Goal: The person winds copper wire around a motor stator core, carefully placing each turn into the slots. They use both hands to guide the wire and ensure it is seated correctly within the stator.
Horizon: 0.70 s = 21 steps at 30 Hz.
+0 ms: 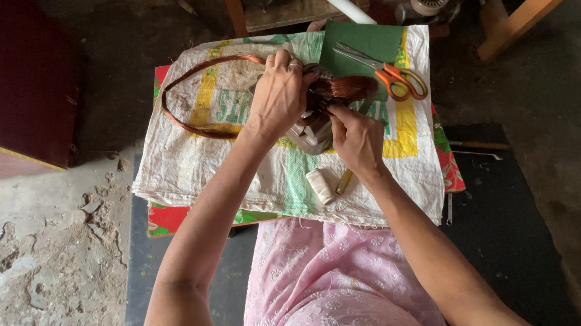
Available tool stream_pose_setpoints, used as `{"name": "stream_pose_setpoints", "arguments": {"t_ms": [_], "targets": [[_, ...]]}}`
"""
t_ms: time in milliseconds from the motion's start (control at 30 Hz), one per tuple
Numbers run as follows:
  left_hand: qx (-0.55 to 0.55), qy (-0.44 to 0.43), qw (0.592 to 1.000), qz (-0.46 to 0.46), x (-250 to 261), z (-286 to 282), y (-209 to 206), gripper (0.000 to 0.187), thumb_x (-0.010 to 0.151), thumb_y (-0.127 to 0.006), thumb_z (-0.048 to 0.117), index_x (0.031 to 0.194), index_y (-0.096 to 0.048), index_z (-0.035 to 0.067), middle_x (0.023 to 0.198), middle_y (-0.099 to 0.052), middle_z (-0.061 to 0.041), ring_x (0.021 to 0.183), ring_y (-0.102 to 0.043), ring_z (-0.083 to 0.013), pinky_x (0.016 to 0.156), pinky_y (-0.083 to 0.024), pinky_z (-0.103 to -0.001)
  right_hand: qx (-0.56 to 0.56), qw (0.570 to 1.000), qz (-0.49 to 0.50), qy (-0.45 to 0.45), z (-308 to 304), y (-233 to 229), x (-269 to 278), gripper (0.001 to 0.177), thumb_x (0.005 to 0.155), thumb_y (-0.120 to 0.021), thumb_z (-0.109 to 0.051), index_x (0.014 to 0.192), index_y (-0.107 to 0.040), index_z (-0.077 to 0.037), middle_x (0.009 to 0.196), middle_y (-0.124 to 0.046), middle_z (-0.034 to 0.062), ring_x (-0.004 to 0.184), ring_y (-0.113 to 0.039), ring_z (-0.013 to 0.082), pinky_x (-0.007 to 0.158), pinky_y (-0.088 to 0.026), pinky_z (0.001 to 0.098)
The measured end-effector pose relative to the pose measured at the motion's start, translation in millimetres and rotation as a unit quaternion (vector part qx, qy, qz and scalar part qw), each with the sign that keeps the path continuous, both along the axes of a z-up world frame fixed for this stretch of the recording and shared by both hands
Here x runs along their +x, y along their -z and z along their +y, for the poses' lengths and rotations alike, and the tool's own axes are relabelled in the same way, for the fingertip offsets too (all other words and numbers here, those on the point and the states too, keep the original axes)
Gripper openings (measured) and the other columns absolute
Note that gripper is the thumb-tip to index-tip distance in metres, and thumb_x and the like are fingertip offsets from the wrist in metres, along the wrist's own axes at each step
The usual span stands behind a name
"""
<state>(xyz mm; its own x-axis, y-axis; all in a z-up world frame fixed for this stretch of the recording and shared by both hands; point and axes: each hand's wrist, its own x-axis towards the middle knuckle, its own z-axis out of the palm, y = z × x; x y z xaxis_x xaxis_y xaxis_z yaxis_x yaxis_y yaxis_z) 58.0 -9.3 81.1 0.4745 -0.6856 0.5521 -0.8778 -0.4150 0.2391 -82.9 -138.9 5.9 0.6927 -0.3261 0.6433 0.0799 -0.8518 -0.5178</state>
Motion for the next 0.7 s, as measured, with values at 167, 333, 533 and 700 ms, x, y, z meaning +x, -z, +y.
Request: {"name": "stream_pose_setpoints", "arguments": {"t_ms": [167,333,533,700], "targets": [[-0.062,0.048,0.996,0.035,-11.3,11.2,-9.9,0.035,0.095,-0.069,0.029,0.102,-0.072,-0.005,0.100,-0.058,-0.022,0.096,-0.054,-0.0371,0.081,-0.050,-0.047,0.016,1.000,0.014,-0.001,1.9,-4.2,-1.9,0.021,0.092,-0.069,-0.009,0.112,-0.077,-0.005,0.097,-0.077,0.0187,0.082,-0.076,0.0332,0.070,-0.060,0.0391],[-0.073,0.029,0.997,-0.004,-19.3,0.6,-5.9,0.030,0.099,-0.066,0.025,0.104,-0.070,-0.004,0.104,-0.056,-0.022,0.100,-0.054,-0.0373,0.085,-0.050,-0.046,0.034,0.999,-0.002,-0.015,1.2,-1.0,-5.5,0.021,0.094,-0.069,-0.009,0.114,-0.077,-0.005,0.101,-0.076,0.0191,0.084,-0.077,0.0325,0.072,-0.060,0.0385],[-0.052,0.038,0.998,-0.025,-12.8,-6.0,0.7,0.029,0.101,-0.063,0.023,0.107,-0.070,-0.005,0.104,-0.054,-0.024,0.098,-0.053,-0.0377,0.085,-0.049,-0.047,0.018,1.000,0.004,-0.010,-5.2,-0.6,-5.6,0.019,0.095,-0.071,-0.011,0.112,-0.077,-0.006,0.099,-0.077,0.0186,0.082,-0.076,0.0334,0.070,-0.060,0.0389],[-0.062,0.015,0.997,-0.040,-16.9,-4.0,3.2,0.033,0.103,-0.061,0.026,0.107,-0.067,-0.007,0.106,-0.053,-0.022,0.100,-0.054,-0.0365,0.087,-0.049,-0.047,-0.008,1.000,-0.002,-0.001,-4.1,5.0,-5.6,0.020,0.095,-0.071,-0.011,0.113,-0.076,-0.005,0.100,-0.077,0.0189,0.079,-0.076,0.0329,0.068,-0.059,0.0388]]}}
